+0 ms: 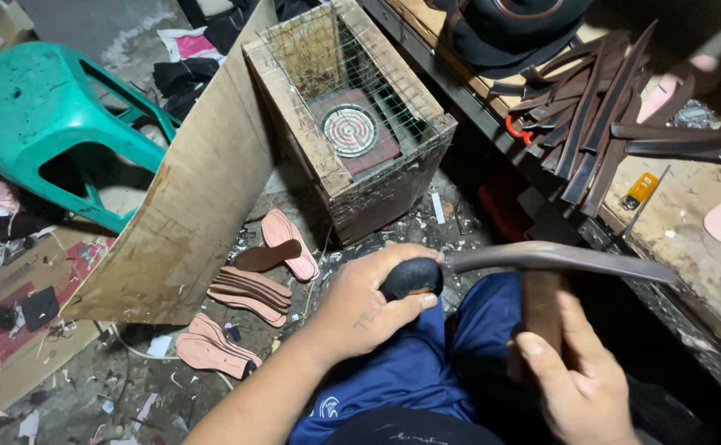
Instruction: The person sits on the floor of a shoe workshop and lasts a shoe upper over an insole on their lap. They use last pincers to pull and grip the upper material, then hammer the edges to set it, working the shoe over and repositioning it between pulls.
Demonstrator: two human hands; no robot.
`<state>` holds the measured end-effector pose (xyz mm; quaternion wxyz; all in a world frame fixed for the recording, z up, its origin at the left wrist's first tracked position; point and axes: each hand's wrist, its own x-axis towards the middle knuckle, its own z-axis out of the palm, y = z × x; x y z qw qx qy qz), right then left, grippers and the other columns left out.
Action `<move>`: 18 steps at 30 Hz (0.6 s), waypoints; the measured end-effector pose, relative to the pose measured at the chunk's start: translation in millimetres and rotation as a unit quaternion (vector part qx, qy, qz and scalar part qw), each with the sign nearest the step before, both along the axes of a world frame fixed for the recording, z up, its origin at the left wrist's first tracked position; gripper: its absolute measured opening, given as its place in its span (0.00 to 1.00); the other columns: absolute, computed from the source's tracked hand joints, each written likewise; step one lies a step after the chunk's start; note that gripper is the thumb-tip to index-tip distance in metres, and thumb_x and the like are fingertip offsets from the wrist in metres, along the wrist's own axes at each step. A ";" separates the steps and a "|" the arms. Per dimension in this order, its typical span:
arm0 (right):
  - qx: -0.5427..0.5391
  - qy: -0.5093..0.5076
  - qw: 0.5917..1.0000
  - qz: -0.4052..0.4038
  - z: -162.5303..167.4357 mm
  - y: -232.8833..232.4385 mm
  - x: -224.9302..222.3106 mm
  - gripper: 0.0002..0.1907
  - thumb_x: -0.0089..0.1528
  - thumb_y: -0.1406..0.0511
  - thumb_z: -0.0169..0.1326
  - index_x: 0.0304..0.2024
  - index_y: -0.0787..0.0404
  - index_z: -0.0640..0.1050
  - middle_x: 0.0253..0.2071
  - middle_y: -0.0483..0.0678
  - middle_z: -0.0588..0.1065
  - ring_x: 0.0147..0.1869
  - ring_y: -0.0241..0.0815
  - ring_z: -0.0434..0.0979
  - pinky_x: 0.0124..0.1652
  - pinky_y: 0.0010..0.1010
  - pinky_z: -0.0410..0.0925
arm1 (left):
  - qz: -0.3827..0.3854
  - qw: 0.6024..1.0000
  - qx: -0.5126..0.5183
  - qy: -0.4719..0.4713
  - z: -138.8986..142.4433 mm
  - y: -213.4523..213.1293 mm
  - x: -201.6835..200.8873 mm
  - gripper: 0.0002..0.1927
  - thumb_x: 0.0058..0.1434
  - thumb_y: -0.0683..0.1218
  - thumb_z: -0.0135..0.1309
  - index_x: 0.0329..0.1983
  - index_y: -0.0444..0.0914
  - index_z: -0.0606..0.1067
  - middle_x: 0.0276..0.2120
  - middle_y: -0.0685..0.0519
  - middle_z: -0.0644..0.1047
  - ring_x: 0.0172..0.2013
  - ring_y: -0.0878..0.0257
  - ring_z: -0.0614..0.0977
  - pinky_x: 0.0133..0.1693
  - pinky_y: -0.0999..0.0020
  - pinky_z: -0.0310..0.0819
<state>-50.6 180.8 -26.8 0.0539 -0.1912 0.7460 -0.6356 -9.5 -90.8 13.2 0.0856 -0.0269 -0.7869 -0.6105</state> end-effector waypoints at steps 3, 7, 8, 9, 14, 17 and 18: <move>0.150 0.155 0.976 0.032 48.9 4.8 -3.1 0.29 0.60 0.70 0.56 0.65 0.72 0.70 0.57 0.57 0.78 0.59 0.46 0.77 0.58 0.35 0.66 | 0.001 1.000 0.015 -0.019 -0.7 8.0 -8.1 0.22 0.54 0.42 0.60 0.55 0.40 0.77 0.39 0.51 0.83 0.40 0.63 0.86 0.46 0.68 0.80; 0.209 0.156 0.965 0.032 64.6 19.9 -8.0 0.28 0.59 0.66 0.60 0.62 0.66 0.75 0.55 0.51 0.80 0.57 0.37 0.81 0.57 0.26 0.69 | 0.016 0.999 -0.037 0.008 -6.6 25.8 -15.9 0.23 0.53 0.44 0.62 0.54 0.40 0.78 0.43 0.49 0.84 0.43 0.60 0.86 0.47 0.66 0.79; 0.259 0.198 0.944 0.042 60.1 25.6 -13.4 0.29 0.58 0.64 0.63 0.62 0.63 0.76 0.54 0.49 0.80 0.56 0.36 0.82 0.56 0.25 0.70 | 0.027 0.995 -0.085 0.041 -9.1 29.5 -19.6 0.22 0.54 0.45 0.65 0.54 0.40 0.79 0.45 0.49 0.84 0.44 0.59 0.85 0.47 0.65 0.78; 0.273 0.199 0.941 0.009 54.9 32.8 -20.1 0.30 0.58 0.64 0.63 0.62 0.63 0.75 0.55 0.51 0.80 0.56 0.39 0.82 0.56 0.27 0.70 | 0.031 0.995 -0.084 0.052 -11.8 31.4 -22.8 0.22 0.55 0.46 0.65 0.54 0.40 0.78 0.45 0.49 0.84 0.44 0.59 0.85 0.47 0.66 0.79; 0.447 0.199 0.855 -0.173 26.7 87.3 -76.1 0.31 0.63 0.62 0.59 0.70 0.58 0.73 0.48 0.62 0.77 0.50 0.62 0.78 0.51 0.45 0.70 | 0.126 0.992 -0.022 -0.015 -29.2 19.2 -37.0 0.21 0.58 0.49 0.63 0.53 0.37 0.76 0.39 0.52 0.82 0.39 0.64 0.83 0.44 0.69 0.79; 0.535 0.172 0.793 -0.236 -0.8 129.2 -104.4 0.29 0.63 0.60 0.59 0.69 0.49 0.76 0.41 0.63 0.76 0.46 0.65 0.77 0.45 0.51 0.70 | 0.135 0.988 0.079 -0.008 -43.0 -3.9 -46.8 0.23 0.63 0.49 0.61 0.57 0.34 0.73 0.44 0.52 0.80 0.44 0.65 0.81 0.49 0.70 0.77; 0.566 0.169 0.767 -0.252 -14.3 143.6 -111.2 0.29 0.62 0.61 0.61 0.67 0.48 0.77 0.40 0.63 0.76 0.45 0.65 0.77 0.43 0.52 0.70 | 0.121 0.988 0.097 0.003 -49.1 -8.2 -47.9 0.26 0.61 0.48 0.63 0.59 0.34 0.71 0.46 0.51 0.78 0.45 0.64 0.80 0.51 0.69 0.76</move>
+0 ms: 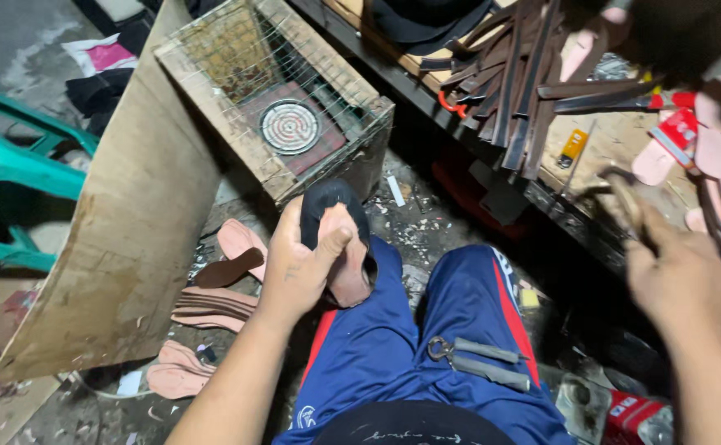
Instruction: The person sits on the floor of a shoe workshop and lasts a shoe upper over an insole on their lap. They use last pincers to pull and grip the upper material, then hammer the edges to set it, working the shoe over and repositioning it between pulls.
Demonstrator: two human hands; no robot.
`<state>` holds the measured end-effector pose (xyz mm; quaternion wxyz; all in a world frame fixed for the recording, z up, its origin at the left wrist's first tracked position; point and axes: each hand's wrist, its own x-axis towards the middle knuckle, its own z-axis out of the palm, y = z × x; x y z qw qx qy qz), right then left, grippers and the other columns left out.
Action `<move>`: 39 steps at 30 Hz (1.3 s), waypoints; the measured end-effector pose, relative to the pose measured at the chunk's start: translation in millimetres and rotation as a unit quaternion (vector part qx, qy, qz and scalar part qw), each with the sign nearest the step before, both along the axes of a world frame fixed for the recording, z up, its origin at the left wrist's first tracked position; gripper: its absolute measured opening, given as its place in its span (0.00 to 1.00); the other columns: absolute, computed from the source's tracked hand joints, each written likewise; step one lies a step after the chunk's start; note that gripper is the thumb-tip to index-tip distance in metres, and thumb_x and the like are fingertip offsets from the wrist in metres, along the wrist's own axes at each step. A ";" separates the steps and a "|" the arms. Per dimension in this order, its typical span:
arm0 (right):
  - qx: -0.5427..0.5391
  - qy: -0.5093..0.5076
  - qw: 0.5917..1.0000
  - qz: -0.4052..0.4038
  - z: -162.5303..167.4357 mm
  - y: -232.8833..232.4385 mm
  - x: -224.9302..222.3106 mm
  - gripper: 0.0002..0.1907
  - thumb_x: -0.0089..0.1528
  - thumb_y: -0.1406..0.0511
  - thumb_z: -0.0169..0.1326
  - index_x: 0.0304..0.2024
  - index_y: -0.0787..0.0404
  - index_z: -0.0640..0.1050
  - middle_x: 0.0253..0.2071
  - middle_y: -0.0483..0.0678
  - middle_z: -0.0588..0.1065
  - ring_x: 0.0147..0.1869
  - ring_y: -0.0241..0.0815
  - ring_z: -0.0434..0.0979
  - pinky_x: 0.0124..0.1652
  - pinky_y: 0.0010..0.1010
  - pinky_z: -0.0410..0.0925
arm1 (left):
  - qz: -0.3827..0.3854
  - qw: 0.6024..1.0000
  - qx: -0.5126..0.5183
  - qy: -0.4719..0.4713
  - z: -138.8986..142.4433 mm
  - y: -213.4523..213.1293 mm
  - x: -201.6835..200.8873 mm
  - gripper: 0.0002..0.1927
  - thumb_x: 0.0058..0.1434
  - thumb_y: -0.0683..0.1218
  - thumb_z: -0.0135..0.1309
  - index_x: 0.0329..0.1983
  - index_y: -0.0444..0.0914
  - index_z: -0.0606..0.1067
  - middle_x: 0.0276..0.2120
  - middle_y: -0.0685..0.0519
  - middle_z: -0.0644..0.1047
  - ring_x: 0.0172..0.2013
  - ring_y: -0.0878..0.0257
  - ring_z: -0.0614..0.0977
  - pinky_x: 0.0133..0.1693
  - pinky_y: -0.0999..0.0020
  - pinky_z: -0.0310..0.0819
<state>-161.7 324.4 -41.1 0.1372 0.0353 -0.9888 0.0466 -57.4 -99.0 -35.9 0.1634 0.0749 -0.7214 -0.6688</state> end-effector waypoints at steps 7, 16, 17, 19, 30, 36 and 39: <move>-0.027 0.088 0.995 0.038 -73.6 65.8 -38.8 0.24 0.66 0.63 0.58 0.66 0.54 0.76 0.46 0.62 0.74 0.49 0.58 0.76 0.53 0.43 0.73 | -0.003 0.999 -0.028 0.032 -36.3 -16.1 -4.2 0.36 0.57 0.46 0.64 0.66 0.32 0.65 0.55 0.48 0.75 0.57 0.61 0.77 0.60 0.65 0.69; -0.203 -0.273 0.888 0.308 -73.8 -50.9 78.3 0.24 0.52 0.56 0.65 0.47 0.62 0.83 0.37 0.51 0.76 0.44 0.51 0.78 0.47 0.39 0.69 | 0.000 0.999 -0.001 0.038 -52.2 -21.7 -21.5 0.34 0.60 0.45 0.63 0.67 0.32 0.65 0.56 0.48 0.76 0.57 0.62 0.77 0.61 0.64 0.70; -0.196 -0.299 0.892 0.279 -77.9 -53.3 91.5 0.23 0.53 0.56 0.64 0.48 0.59 0.83 0.35 0.49 0.76 0.42 0.48 0.78 0.47 0.36 0.70 | -0.009 0.999 0.006 0.048 -52.9 -21.9 -21.0 0.34 0.61 0.44 0.62 0.68 0.31 0.64 0.56 0.48 0.75 0.57 0.62 0.77 0.61 0.64 0.70; -0.181 -0.346 0.894 0.220 -95.3 -40.5 105.3 0.21 0.57 0.55 0.64 0.50 0.53 0.85 0.30 0.46 0.75 0.39 0.41 0.79 0.46 0.30 0.72 | -0.015 0.998 0.007 0.060 -53.1 -22.8 -18.0 0.35 0.60 0.43 0.62 0.68 0.31 0.63 0.58 0.48 0.74 0.59 0.62 0.75 0.62 0.65 0.68; -0.096 -0.384 0.887 0.240 -71.1 -19.9 108.0 0.20 0.57 0.61 0.66 0.52 0.57 0.83 0.40 0.47 0.76 0.48 0.42 0.77 0.52 0.31 0.70 | -0.086 0.994 0.053 -0.035 -36.0 -5.9 26.2 0.34 0.57 0.44 0.64 0.64 0.30 0.67 0.54 0.48 0.77 0.54 0.63 0.78 0.58 0.65 0.72; -0.469 -0.315 0.803 0.191 -30.3 -158.1 97.8 0.24 0.53 0.65 0.65 0.51 0.63 0.74 0.42 0.47 0.78 0.43 0.34 0.81 0.44 0.27 0.73 | -0.126 0.987 0.062 -0.073 -54.3 43.3 33.5 0.33 0.57 0.46 0.65 0.63 0.32 0.65 0.51 0.48 0.78 0.52 0.65 0.79 0.55 0.67 0.74; -0.503 -0.293 0.795 0.174 -61.3 -175.5 85.1 0.16 0.58 0.65 0.63 0.46 0.65 0.78 0.35 0.46 0.79 0.36 0.30 0.77 0.38 0.23 0.71 | -0.127 0.986 0.068 -0.077 -60.3 45.7 29.2 0.32 0.59 0.45 0.64 0.63 0.31 0.65 0.50 0.48 0.78 0.51 0.65 0.79 0.55 0.67 0.75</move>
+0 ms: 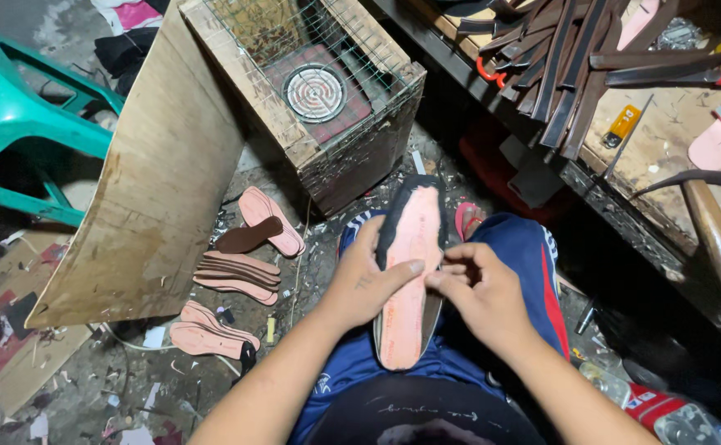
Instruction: The person sits on the floor of a shoe workshop and lasts a shoe upper over an insole on their lap. They use last pincers to pull and grip the upper material, then hammer the edges to set it, working the shoe over and repositioning it between pulls.
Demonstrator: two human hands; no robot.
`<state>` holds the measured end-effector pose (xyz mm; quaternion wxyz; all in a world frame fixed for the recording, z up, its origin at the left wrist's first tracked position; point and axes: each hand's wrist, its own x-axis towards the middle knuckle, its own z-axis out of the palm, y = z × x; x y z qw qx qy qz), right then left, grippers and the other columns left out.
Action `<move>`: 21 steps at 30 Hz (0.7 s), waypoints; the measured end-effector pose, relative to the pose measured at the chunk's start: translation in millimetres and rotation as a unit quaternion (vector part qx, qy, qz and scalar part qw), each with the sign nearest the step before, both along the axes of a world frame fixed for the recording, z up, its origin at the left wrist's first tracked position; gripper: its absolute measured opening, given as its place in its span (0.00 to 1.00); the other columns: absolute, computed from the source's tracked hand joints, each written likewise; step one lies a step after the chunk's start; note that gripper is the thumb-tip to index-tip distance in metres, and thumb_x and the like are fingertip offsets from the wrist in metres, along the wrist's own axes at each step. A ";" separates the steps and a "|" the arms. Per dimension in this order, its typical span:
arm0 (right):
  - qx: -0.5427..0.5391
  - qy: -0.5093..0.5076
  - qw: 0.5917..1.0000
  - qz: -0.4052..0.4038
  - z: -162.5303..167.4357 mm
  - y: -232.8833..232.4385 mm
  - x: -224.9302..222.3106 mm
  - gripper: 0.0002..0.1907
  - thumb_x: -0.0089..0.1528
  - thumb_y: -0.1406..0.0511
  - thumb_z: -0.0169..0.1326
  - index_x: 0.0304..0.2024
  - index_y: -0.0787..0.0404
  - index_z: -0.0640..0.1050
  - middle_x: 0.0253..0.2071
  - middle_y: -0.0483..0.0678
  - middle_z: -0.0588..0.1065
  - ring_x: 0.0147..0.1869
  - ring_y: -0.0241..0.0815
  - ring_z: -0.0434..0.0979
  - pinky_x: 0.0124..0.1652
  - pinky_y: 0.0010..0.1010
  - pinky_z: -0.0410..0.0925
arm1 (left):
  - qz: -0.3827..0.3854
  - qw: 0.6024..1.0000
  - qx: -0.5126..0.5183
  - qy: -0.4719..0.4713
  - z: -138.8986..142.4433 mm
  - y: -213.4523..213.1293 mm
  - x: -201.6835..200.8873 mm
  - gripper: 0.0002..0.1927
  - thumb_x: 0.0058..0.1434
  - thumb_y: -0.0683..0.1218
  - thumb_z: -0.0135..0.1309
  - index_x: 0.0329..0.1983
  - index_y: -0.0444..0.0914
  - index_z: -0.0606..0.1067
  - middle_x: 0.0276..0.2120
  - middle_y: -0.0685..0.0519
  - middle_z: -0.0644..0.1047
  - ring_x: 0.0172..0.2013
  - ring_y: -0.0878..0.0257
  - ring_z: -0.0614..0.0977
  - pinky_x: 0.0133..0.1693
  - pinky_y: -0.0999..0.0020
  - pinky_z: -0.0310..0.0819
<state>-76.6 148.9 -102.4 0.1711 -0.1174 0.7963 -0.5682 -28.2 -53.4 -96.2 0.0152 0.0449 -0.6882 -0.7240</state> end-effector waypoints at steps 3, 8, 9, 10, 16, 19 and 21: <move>0.046 0.037 0.998 -0.019 -32.2 5.1 -9.1 0.10 0.61 0.65 0.62 0.42 0.65 0.80 0.29 0.45 0.78 0.32 0.30 0.73 0.34 0.23 0.68 | -0.001 1.000 0.024 -0.006 -1.8 -2.8 -6.9 0.31 0.59 0.44 0.63 0.62 0.31 0.66 0.50 0.47 0.78 0.51 0.64 0.79 0.55 0.66 0.75; -0.109 -0.061 0.992 -0.026 -50.5 12.4 -13.0 0.16 0.64 0.67 0.59 0.52 0.66 0.72 0.42 0.47 0.71 0.44 0.33 0.69 0.43 0.27 0.66 | -0.029 0.996 0.079 0.019 2.0 -0.3 -10.4 0.32 0.61 0.44 0.62 0.66 0.32 0.63 0.53 0.49 0.76 0.54 0.65 0.77 0.58 0.67 0.72; -0.188 -0.078 0.979 -0.008 -50.4 11.6 -13.5 0.23 0.61 0.67 0.58 0.57 0.62 0.68 0.50 0.44 0.71 0.52 0.32 0.72 0.49 0.27 0.68 | -0.031 0.998 -0.011 0.058 3.4 -2.9 -9.8 0.32 0.60 0.43 0.63 0.66 0.31 0.65 0.53 0.47 0.75 0.55 0.63 0.76 0.58 0.65 0.71; -0.265 -0.094 0.960 0.010 -49.1 10.1 -14.3 0.30 0.58 0.67 0.57 0.62 0.57 0.63 0.58 0.41 0.72 0.59 0.31 0.74 0.55 0.27 0.70 | -0.034 0.990 -0.101 0.097 4.6 -6.7 -9.3 0.33 0.59 0.43 0.65 0.65 0.30 0.67 0.52 0.45 0.74 0.55 0.61 0.75 0.59 0.63 0.69; -0.227 -0.159 0.960 0.043 -44.4 7.9 -23.5 0.28 0.62 0.70 0.56 0.64 0.68 0.68 0.59 0.52 0.75 0.62 0.39 0.74 0.62 0.34 0.66 | -0.031 0.999 0.023 -0.023 -3.8 -5.6 -6.7 0.28 0.61 0.43 0.61 0.63 0.32 0.69 0.50 0.46 0.77 0.48 0.60 0.83 0.48 0.64 0.83; -0.231 -0.174 0.955 0.059 -46.3 11.8 -27.4 0.28 0.62 0.69 0.56 0.65 0.68 0.68 0.59 0.51 0.75 0.62 0.39 0.74 0.62 0.34 0.65 | 0.057 0.987 -0.140 0.047 -14.3 2.3 -2.2 0.17 0.64 0.43 0.59 0.54 0.31 0.75 0.46 0.44 0.82 0.41 0.59 0.87 0.42 0.65 0.84; -0.237 -0.180 0.951 0.083 -48.2 13.8 -29.1 0.30 0.61 0.69 0.56 0.66 0.67 0.67 0.60 0.49 0.74 0.63 0.37 0.73 0.63 0.33 0.64 | 0.098 0.964 -0.225 0.100 -20.3 4.5 -2.1 0.10 0.67 0.42 0.57 0.48 0.31 0.78 0.43 0.44 0.83 0.39 0.60 0.88 0.41 0.66 0.84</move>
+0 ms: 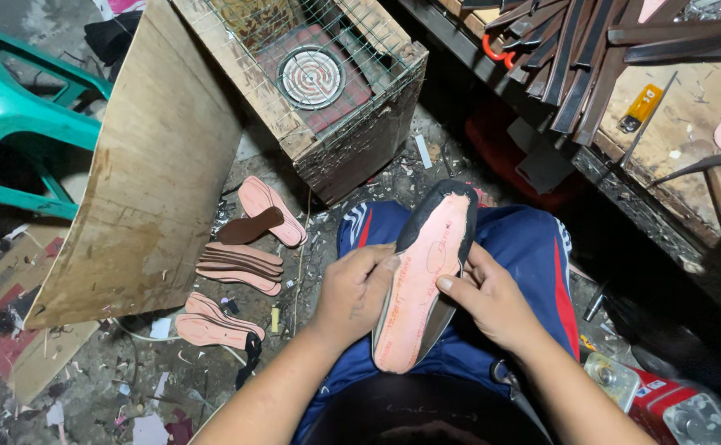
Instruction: The person sits on the floor of a shoe workshop and lasts a shoe upper over an insole on their lap. They use last pincers to pull and grip the upper material, then hammer the edges to set it, working the shoe over and repositioning it between pulls.
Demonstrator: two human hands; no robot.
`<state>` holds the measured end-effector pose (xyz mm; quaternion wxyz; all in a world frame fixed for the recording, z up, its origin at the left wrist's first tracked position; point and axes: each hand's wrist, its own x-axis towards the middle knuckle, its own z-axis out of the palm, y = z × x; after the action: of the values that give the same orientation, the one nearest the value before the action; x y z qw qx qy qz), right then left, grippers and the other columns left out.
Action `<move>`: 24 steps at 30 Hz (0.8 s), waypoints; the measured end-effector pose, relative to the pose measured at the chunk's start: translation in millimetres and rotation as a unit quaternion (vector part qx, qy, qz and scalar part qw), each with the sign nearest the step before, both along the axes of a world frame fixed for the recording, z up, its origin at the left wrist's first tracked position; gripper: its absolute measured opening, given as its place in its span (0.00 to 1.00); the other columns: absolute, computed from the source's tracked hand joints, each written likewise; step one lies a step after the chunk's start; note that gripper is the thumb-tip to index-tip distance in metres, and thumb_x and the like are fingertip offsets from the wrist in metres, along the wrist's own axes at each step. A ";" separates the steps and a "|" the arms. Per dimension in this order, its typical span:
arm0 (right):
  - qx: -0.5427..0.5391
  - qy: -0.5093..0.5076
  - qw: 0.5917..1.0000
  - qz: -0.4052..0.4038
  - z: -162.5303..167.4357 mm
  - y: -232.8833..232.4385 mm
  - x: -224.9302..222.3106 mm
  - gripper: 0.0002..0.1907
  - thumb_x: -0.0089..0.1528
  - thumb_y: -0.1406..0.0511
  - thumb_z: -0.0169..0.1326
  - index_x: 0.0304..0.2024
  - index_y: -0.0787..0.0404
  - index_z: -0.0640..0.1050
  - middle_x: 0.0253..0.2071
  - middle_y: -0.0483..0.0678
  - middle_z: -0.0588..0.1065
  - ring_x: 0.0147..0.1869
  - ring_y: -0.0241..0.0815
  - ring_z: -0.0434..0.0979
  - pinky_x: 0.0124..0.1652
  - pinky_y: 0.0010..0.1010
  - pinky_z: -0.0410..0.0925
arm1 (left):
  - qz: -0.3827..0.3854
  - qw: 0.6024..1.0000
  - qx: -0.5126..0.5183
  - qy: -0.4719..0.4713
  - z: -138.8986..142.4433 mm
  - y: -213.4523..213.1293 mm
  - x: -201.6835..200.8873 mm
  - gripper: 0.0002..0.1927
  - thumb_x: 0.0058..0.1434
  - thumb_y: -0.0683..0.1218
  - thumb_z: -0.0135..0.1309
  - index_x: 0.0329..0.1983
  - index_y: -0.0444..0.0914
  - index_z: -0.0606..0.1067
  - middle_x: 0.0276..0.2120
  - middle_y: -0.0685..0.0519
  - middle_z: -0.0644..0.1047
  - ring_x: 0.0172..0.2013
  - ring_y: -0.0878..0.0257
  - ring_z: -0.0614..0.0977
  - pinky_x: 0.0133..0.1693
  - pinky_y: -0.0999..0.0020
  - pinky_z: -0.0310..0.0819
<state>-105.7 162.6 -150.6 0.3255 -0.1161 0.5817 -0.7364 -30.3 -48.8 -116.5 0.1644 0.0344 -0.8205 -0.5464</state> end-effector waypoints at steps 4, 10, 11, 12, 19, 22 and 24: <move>-0.001 -0.017 1.000 -0.003 3.8 1.8 -2.9 0.30 0.61 0.69 0.55 0.66 0.66 0.67 0.59 0.50 0.75 0.61 0.37 0.74 0.61 0.32 0.66 | 0.008 0.998 0.058 -0.027 -3.6 1.1 0.4 0.09 0.69 0.42 0.52 0.44 0.32 0.79 0.35 0.47 0.84 0.35 0.62 0.86 0.38 0.67 0.81; 0.010 0.135 0.982 -0.129 44.8 13.4 -4.7 0.30 0.61 0.71 0.57 0.66 0.67 0.66 0.58 0.52 0.74 0.60 0.40 0.75 0.60 0.35 0.68 | 0.045 0.968 0.182 -0.169 5.9 0.7 -5.6 0.24 0.75 0.55 0.45 0.44 0.28 0.78 0.30 0.43 0.77 0.28 0.58 0.78 0.31 0.66 0.72; 0.033 0.205 0.969 -0.131 53.7 16.5 -3.7 0.31 0.61 0.71 0.58 0.66 0.67 0.66 0.58 0.52 0.73 0.61 0.41 0.74 0.62 0.36 0.66 | 0.077 0.934 0.226 -0.265 7.9 1.3 -7.8 0.29 0.76 0.59 0.43 0.41 0.27 0.78 0.26 0.42 0.75 0.24 0.58 0.76 0.26 0.66 0.70; 0.056 0.273 0.951 -0.133 62.3 19.6 -2.2 0.32 0.60 0.71 0.58 0.66 0.67 0.65 0.58 0.52 0.72 0.63 0.43 0.74 0.65 0.37 0.65 | -0.031 0.894 0.336 -0.296 9.9 0.8 -10.2 0.32 0.70 0.65 0.41 0.43 0.32 0.80 0.26 0.46 0.78 0.24 0.61 0.79 0.26 0.67 0.75; 0.166 0.665 0.728 0.024 88.8 27.4 3.5 0.28 0.56 0.70 0.63 0.57 0.60 0.70 0.65 0.57 0.68 0.71 0.65 0.67 0.72 0.52 0.56 | -0.157 0.680 0.671 -0.248 15.7 11.2 -26.1 0.28 0.65 0.55 0.55 0.62 0.34 0.68 0.50 0.45 0.79 0.48 0.59 0.83 0.53 0.61 0.78; 0.252 0.554 0.793 -0.029 85.2 29.8 -6.2 0.30 0.52 0.72 0.55 0.58 0.63 0.73 0.69 0.61 0.64 0.74 0.62 0.64 0.68 0.44 0.58 | -0.127 0.780 0.588 -0.174 10.9 9.8 -33.7 0.32 0.62 0.45 0.60 0.67 0.35 0.62 0.53 0.44 0.77 0.53 0.57 0.81 0.56 0.58 0.76; 0.195 0.427 0.881 -0.058 80.5 32.3 -16.2 0.26 0.59 0.70 0.53 0.61 0.64 0.72 0.72 0.59 0.63 0.74 0.55 0.65 0.68 0.42 0.61 | -0.126 0.807 0.557 -0.150 5.0 10.1 -33.7 0.36 0.59 0.42 0.61 0.69 0.36 0.59 0.55 0.45 0.76 0.55 0.57 0.79 0.58 0.58 0.74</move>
<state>-121.9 194.9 -70.1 0.0187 -0.3199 0.8015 -0.5049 -64.0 -38.7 -111.5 -0.0787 0.0977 -0.3867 -0.9136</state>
